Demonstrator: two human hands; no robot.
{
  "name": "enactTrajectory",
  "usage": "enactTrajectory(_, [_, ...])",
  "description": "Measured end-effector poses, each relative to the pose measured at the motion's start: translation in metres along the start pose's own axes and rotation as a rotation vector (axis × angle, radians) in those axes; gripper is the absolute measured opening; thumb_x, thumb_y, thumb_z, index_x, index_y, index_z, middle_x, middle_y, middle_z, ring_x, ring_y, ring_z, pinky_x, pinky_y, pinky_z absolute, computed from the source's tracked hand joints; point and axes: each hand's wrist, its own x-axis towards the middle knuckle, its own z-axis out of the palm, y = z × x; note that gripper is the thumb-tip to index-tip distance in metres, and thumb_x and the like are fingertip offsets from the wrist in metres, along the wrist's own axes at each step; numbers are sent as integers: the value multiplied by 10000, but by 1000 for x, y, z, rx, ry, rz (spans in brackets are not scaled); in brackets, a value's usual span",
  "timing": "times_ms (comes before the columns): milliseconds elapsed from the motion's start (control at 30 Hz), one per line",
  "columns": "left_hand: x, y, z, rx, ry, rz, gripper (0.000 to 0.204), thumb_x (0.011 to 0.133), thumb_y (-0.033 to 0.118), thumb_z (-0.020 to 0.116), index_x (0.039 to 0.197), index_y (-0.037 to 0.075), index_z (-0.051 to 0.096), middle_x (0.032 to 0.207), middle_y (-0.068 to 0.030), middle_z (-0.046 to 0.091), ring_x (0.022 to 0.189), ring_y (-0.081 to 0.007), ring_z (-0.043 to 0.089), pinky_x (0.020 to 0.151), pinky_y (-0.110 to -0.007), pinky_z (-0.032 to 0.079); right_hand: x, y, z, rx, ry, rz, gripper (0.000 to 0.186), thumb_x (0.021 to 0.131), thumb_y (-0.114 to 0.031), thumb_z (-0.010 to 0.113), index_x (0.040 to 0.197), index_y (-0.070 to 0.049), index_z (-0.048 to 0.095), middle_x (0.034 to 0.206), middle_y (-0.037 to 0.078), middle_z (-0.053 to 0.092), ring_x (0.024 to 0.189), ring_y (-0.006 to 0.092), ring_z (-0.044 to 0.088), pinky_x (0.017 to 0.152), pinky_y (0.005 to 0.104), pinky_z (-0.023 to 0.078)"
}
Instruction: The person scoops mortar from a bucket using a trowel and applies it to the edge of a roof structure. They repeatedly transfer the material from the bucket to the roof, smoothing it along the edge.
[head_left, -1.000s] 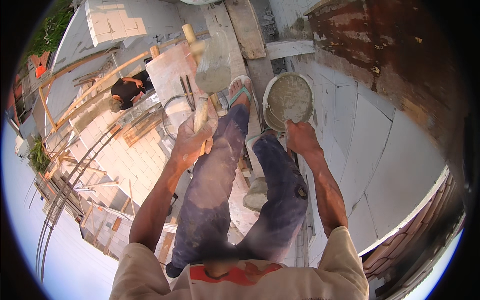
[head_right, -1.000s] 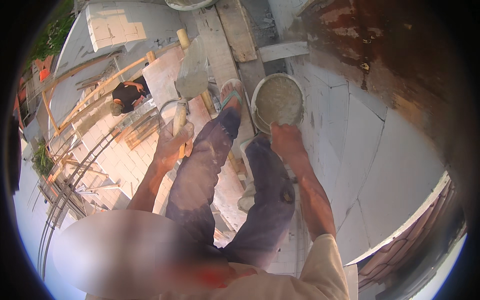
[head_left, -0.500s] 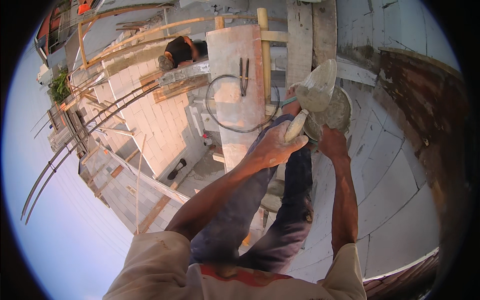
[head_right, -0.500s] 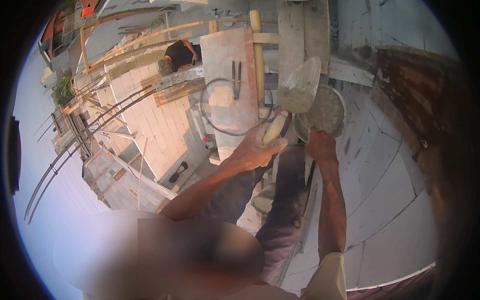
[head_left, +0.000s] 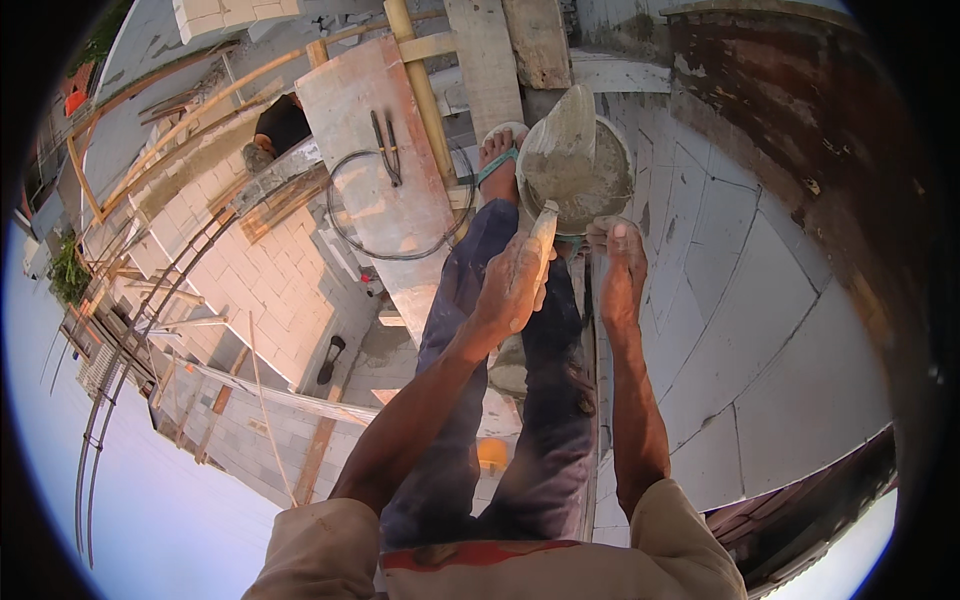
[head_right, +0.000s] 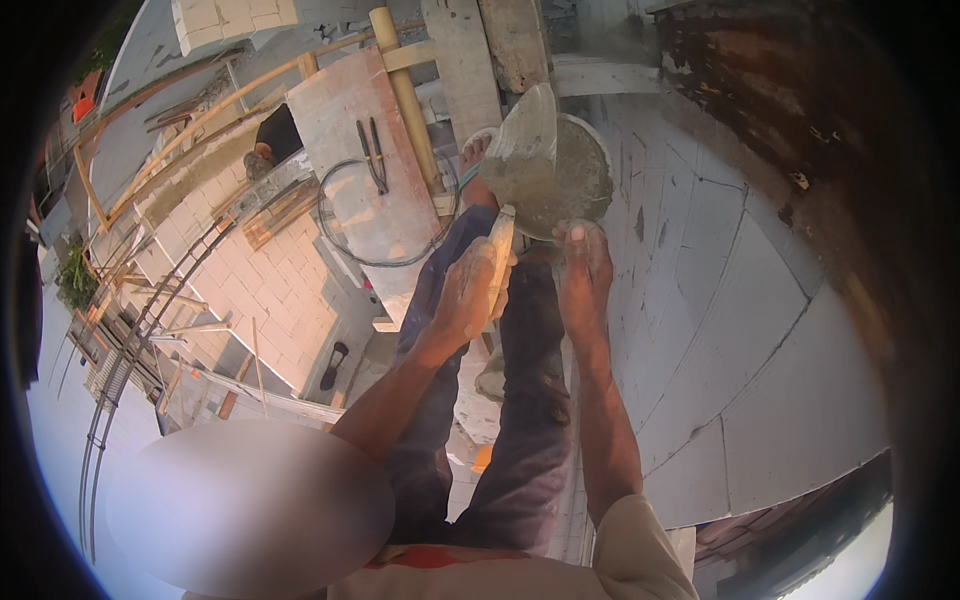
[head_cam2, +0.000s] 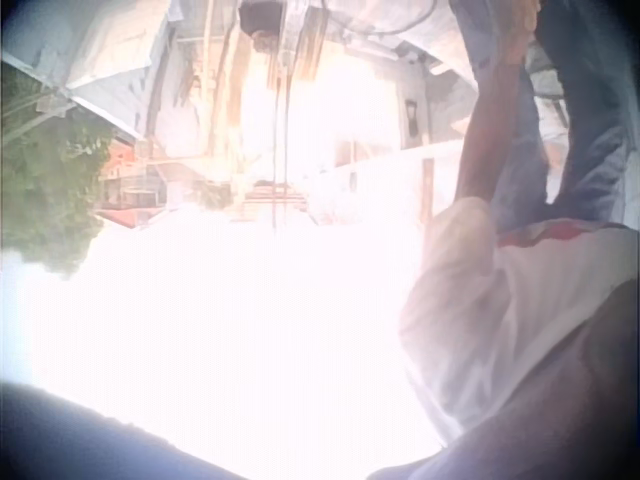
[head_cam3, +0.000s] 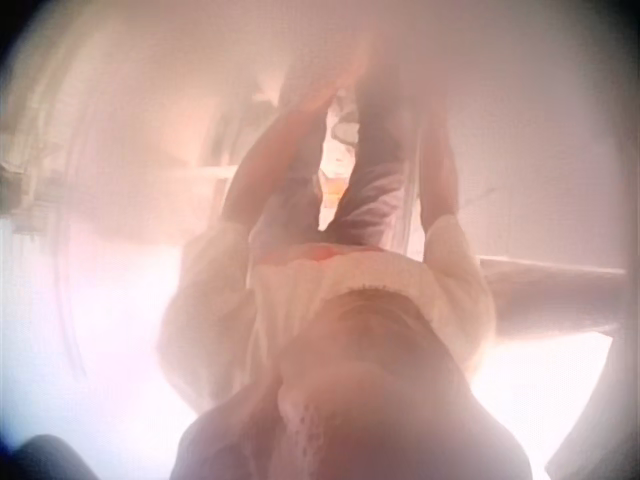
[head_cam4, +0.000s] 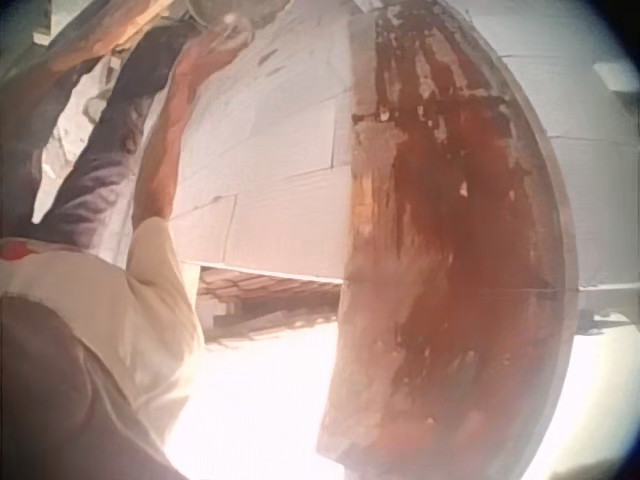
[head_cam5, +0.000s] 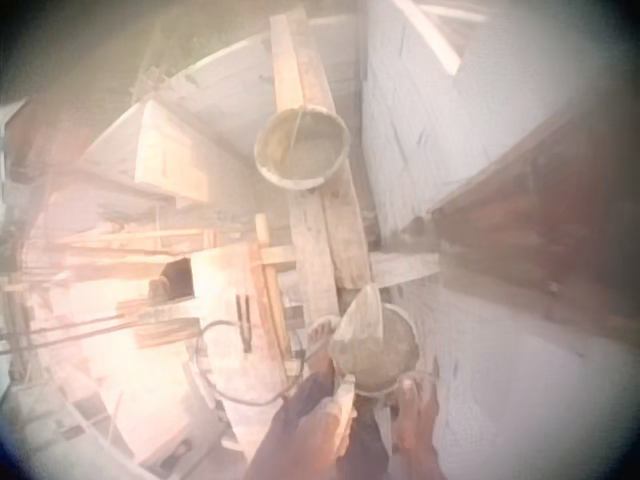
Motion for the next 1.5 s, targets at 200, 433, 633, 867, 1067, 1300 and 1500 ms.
enactTrajectory(200, [-11, -29, 6, 454, -88, 83, 430, 1079, 306, 531, 1261, -83, 553, 925, -195, 672, 765, -298, 680, 702, -418, 549, -40, -13, 22, -82, -231, 200, 452, 1046, -405, 645, 1185, 24, 642, 1003, 96, 675, 948, 168, 629, 895, 341, 518])
enactTrajectory(433, [39, -38, -29, 1035, -111, 159, 571, 973, 279, 713, 1376, -77, 521, 1081, -178, 676, 990, -250, 684, 834, -418, 561, -19, 74, -19, 59, 310, 128, 252, 946, -159, 799, 1086, 0, 665, 984, 47, 687, 907, 140, 671, 875, 308, 547])
enactTrajectory(633, [175, -67, -70, 898, 68, 350, 751, 907, 186, 798, 1455, -146, 406, 1528, -272, 407, 1303, -269, 565, 998, -376, 529, 81, 141, -51, 245, 439, 11, 419, 902, -194, 858, 1204, 17, 659, 1044, 52, 716, 936, 163, 665, 880, 347, 546])
enactTrajectory(867, [250, -90, -102, 225, -38, -138, 694, 889, 146, 799, 1427, -120, 450, 1561, -208, 388, 1336, -230, 498, 1076, -339, 455, 150, 129, -60, 81, 257, 196, 526, 928, -384, 825, 1234, 5, 646, 1051, 65, 703, 913, 155, 643, 830, 347, 532])
enactTrajectory(1067, [261, -130, -113, 969, 282, 137, 554, 823, 48, 652, 1360, -51, 558, 1564, -157, 326, 1414, -242, 388, 1119, -380, 423, 161, 127, -48, 139, 297, 199, 401, 960, -388, 781, 1082, -31, 644, 980, 48, 666, 862, 149, 608, 804, 342, 517])
enactTrajectory(1300, [151, -48, -59, 123, 41, -216, 652, 766, 32, 633, 1400, -65, 515, 1156, -158, 670, 1077, -262, 649, 950, -381, 505, 72, 37, -71, 68, 294, 181, 461, 988, -386, 739, 1220, 0, 637, 1070, 77, 672, 962, 168, 608, 876, 340, 503])
enactTrajectory(1500, [-81, 55, 9, -5, 142, -224, 421, 717, -84, 551, 1108, -42, 701, 1099, -187, 736, 969, -312, 731, 865, -388, 576, -102, -83, -102, -108, 263, 41, 539, 1005, -488, 682, 1218, 5, 634, 1049, 68, 665, 946, 172, 588, 882, 358, 500])
